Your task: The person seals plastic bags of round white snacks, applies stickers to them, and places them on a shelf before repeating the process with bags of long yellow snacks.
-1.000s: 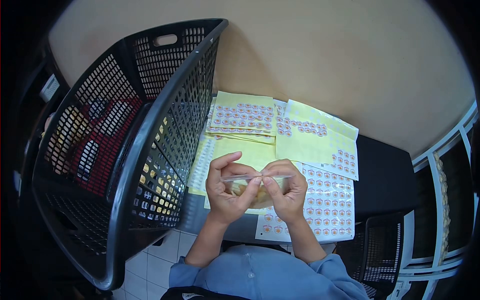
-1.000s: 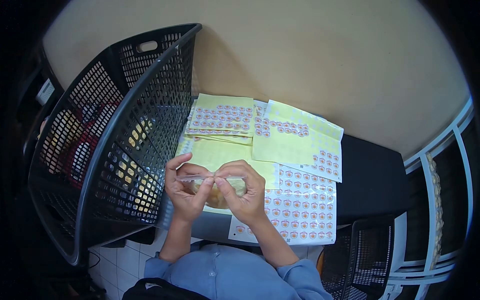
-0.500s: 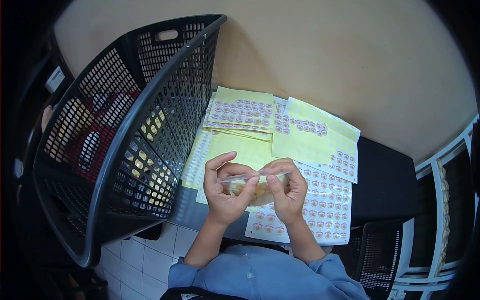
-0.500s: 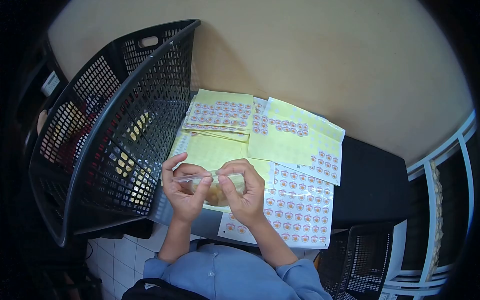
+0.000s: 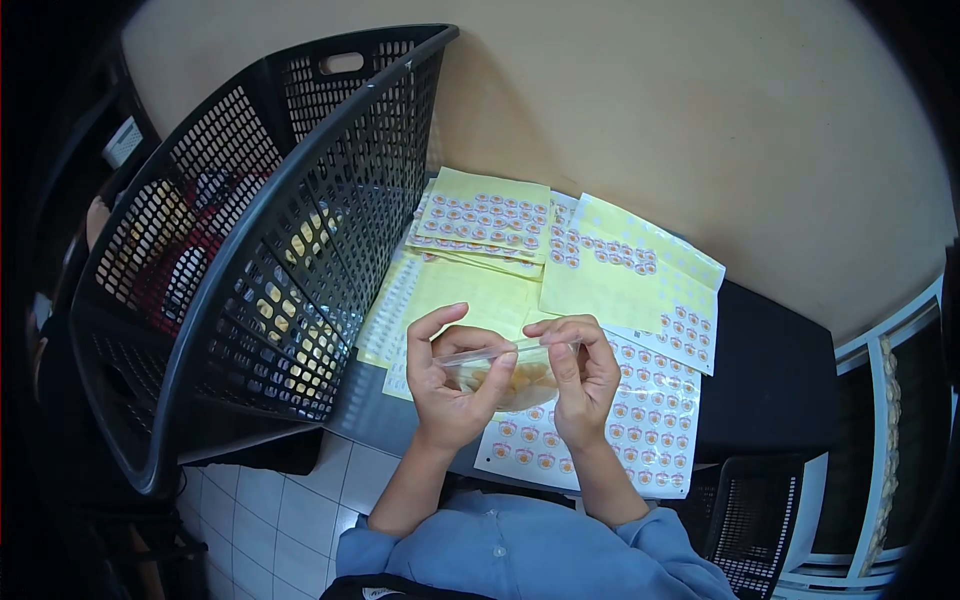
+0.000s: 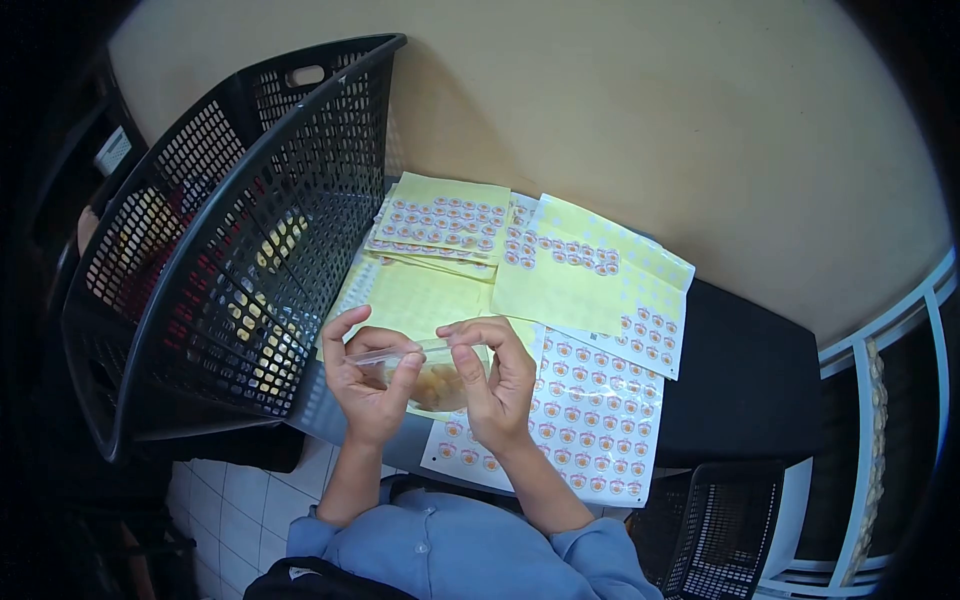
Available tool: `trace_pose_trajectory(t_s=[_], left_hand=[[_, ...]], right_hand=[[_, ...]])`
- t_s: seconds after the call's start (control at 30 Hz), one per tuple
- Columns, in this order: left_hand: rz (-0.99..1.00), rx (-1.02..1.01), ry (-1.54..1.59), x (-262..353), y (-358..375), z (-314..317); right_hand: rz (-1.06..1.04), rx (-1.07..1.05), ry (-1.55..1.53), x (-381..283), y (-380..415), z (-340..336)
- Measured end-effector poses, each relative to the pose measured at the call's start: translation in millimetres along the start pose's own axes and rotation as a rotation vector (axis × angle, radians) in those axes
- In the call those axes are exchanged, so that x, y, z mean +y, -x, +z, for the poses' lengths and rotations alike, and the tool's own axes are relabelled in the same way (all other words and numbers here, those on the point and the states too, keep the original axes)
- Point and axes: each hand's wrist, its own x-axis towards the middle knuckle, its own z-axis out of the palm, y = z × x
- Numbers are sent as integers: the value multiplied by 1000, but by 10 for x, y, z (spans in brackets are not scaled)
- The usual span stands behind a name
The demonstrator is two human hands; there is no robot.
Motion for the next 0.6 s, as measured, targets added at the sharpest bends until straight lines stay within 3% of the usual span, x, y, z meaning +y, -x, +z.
trace_pose_trajectory(t_s=[0.17, 0.37, 0.47, 0.6], left_hand=[[8, 2, -19, 9, 9, -2], [3, 2, -24, 14, 4, -25], [-8, -6, -8, 30, -3, -50], [-10, -16, 109, 84, -36, -54]], right_hand=[[3, 40, -134, 26, -10, -3], [-32, -11, -14, 14, -9, -20], [-28, -15, -157, 33, -13, 15], [-48, 25, -108, 38, -1, 49]])
